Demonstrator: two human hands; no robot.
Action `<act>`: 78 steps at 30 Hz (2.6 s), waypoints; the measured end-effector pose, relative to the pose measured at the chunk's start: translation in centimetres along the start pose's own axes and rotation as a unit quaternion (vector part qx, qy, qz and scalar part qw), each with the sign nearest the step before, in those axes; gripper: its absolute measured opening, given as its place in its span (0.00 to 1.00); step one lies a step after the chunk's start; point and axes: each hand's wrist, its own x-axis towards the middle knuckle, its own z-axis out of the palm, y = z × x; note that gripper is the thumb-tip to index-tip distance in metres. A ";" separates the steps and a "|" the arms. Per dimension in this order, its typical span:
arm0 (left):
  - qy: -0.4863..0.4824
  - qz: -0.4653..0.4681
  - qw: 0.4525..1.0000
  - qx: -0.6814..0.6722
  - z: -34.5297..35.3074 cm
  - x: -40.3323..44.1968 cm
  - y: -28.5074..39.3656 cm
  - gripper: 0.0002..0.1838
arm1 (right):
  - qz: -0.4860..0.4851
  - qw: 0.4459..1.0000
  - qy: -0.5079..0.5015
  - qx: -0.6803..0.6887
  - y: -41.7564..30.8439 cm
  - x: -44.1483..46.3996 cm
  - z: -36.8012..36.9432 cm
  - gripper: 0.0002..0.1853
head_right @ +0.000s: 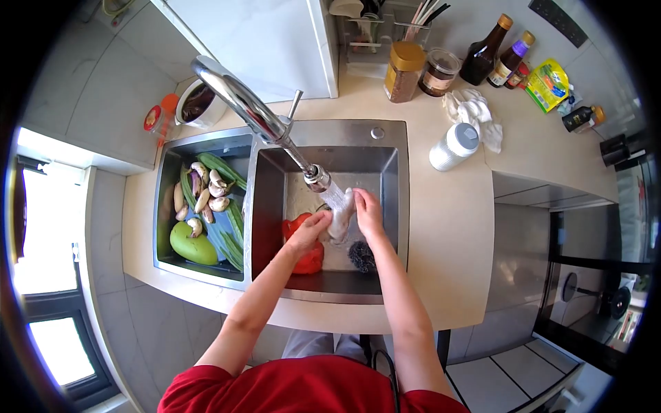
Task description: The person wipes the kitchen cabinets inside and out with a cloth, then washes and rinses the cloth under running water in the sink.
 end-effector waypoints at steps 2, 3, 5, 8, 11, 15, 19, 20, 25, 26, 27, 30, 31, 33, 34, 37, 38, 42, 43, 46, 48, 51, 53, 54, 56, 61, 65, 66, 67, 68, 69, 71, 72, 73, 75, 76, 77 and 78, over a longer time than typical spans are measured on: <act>-0.061 0.089 0.974 0.201 -0.1 -0.3 0.2 0.21 | 0.109 0.969 -0.089 0.205 -1.6 -0.7 -0.6 0.12; -0.035 0.098 0.982 0.155 0.4 -0.1 0.4 0.23 | 0.108 0.969 -0.088 0.206 -2.5 -0.6 -0.8 0.12; -0.085 0.070 0.978 0.179 1.7 -0.6 2.5 0.21 | 0.175 0.918 -0.228 0.275 -3.6 -0.4 -1.0 0.13; -0.104 0.034 0.977 0.183 1.4 -0.2 2.2 0.17 | 0.090 0.967 -0.146 0.189 -2.4 0.1 0.2 0.13; -0.025 0.032 0.992 0.116 1.3 0.6 1.7 0.13 | 0.185 0.963 -0.102 0.166 -3.7 0.3 -1.6 0.16; -0.013 0.044 0.994 0.102 2.1 0.0 2.6 0.15 | 0.262 0.929 -0.211 0.155 -2.7 -1.6 -2.6 0.19; -0.030 0.043 0.996 0.079 0.7 -0.4 3.9 0.22 | 0.248 0.915 -0.185 0.258 -3.4 -1.0 -3.5 0.16; -0.015 0.042 0.995 0.094 0.7 -0.6 4.2 0.24 | 0.271 0.885 -0.163 0.341 -3.6 -0.7 -3.7 0.15; -0.037 0.297 0.888 0.350 0.6 0.4 6.0 0.25 | 0.143 0.963 -0.185 0.135 -4.0 1.3 -3.7 0.16; -0.033 0.169 0.943 0.286 1.3 -0.1 7.2 0.25 | 0.138 0.967 -0.174 0.125 -4.7 1.9 -4.0 0.16; -0.028 0.036 0.976 0.215 1.8 -0.5 8.0 0.25 | 0.132 0.971 -0.162 0.115 -5.5 2.4 -4.3 0.16; -0.054 0.120 0.970 0.204 1.6 0.2 8.0 0.24 | 0.046 0.978 -0.202 0.017 -7.1 3.8 -5.0 0.19; -0.076 0.111 0.962 0.236 1.6 0.1 8.4 0.23 | 0.022 0.965 -0.261 -0.029 -7.9 3.8 -5.6 0.20; -0.113 0.100 0.874 0.461 0.6 0.5 9.3 0.24 | -0.006 0.912 -0.356 -0.203 -9.0 4.2 -6.2 0.20; -0.144 0.081 0.735 0.658 0.0 0.7 9.5 0.26 | -0.032 0.821 -0.436 -0.367 -9.2 4.3 -6.2 0.19; -0.132 0.044 0.769 0.624 -1.2 1.3 9.5 0.26 | -0.017 0.876 -0.406 -0.261 -6.6 4.7 -5.8 0.16; -0.124 0.049 0.815 0.564 -1.6 1.1 9.6 0.25 | -0.043 0.912 -0.372 -0.167 -5.5 4.6 -5.9 0.18; -0.081 -0.088 0.991 0.066 -1.8 1.3 6.4 0.26 | 0.301 0.870 -0.299 0.252 -7.1 2.8 -4.6 0.20; -0.071 -0.086 0.994 -0.008 -0.9 1.1 5.5 0.30 | 0.309 0.858 -0.255 0.323 -7.3 2.3 -3.8 0.21; -0.091 -0.107 0.983 -0.122 -0.7 1.9 1.8 0.27 | 0.325 0.832 -0.140 0.427 -6.1 1.5 -1.5 0.19; -0.118 -0.096 0.988 -0.019 -1.0 2.3 0.5 0.25 | 0.249 0.917 -0.049 0.308 -3.8 1.5 -0.4 0.19; -0.106 -0.097 0.988 0.054 -0.9 1.0 3.1 0.22 | 0.170 0.985 -0.006 0.029 -1.3 1.2 -1.1 0.18; -0.067 -0.090 0.993 -0.022 -1.1 1.1 4.3 0.22 | 0.101 0.987 0.005 -0.129 0.4 0.7 -1.4 0.21; -0.068 -0.089 0.994 -0.022 -1.0 1.1 4.7 0.22 | 0.159 0.981 -0.094 -0.062 0.3 0.7 -1.2 0.27; -0.090 -0.109 0.980 -0.140 -0.8 1.1 5.0 0.23 | 0.216 0.957 -0.192 0.005 0.2 0.7 -1.5 0.34; -0.099 -0.070 0.991 -0.049 -1.5 1.1 4.3 0.22 | 0.320 0.901 -0.175 0.236 -2.7 0.6 -2.2 0.28; -0.026 -0.075 0.993 -0.087 0.3 1.9 3.5 0.22 | 0.300 0.924 -0.075 0.226 -2.9 -1.5 0.5 0.26; 0.060 -0.068 0.989 -0.118 1.5 2.1 3.3 0.22 | 0.249 0.962 -0.027 0.112 -2.9 -2.4 1.8 0.26; 0.145 -0.063 0.976 -0.149 2.6 2.3 2.7 0.22 | 0.150 0.987 -0.047 -0.041 -5.5 -3.2 2.4 0.25; 0.110 -0.021 0.979 -0.169 1.4 3.8 0.2 0.20 | -0.004 0.995 -0.001 -0.099 -5.5 -4.2 4.0 0.25; 0.072 0.019 0.979 -0.191 1.9 3.7 0.0 0.19 | 0.025 0.990 0.011 -0.139 -5.9 -4.0 4.2 0.24; 0.095 -0.029 0.991 -0.084 2.4 3.8 0.4 0.18 | 0.029 0.980 0.082 -0.179 -4.8 -2.3 4.5 0.22; 0.134 -0.085 0.987 -0.014 4.0 2.7 2.1 0.18 | 0.008 0.973 0.142 -0.181 -2.7 -1.2 4.2 0.22; 0.123 -0.041 0.990 -0.059 4.8 2.1 2.0 0.18 | 0.063 0.977 0.094 -0.182 -2.8 0.2 3.0 0.18; 0.122 -0.023 0.990 -0.064 3.6 3.7 0.4 0.18 | 0.099 0.978 0.085 -0.161 -3.5 -0.4 3.0 0.17; 0.120 -0.006 0.990 -0.070 3.7 4.1 0.5 0.18 | 0.135 0.978 0.074 -0.142 -3.5 -1.1 3.1 0.16; 0.139 -0.020 0.990 -0.025 3.4 4.4 0.5 0.17 | 0.057 0.980 0.083 -0.173 -3.4 -2.7 3.7 0.15; 0.083 -0.018 0.995 -0.046 0.3 6.6 -2.1 0.15 | 0.005 0.983 0.093 -0.157 -6.1 -3.9 4.2 0.15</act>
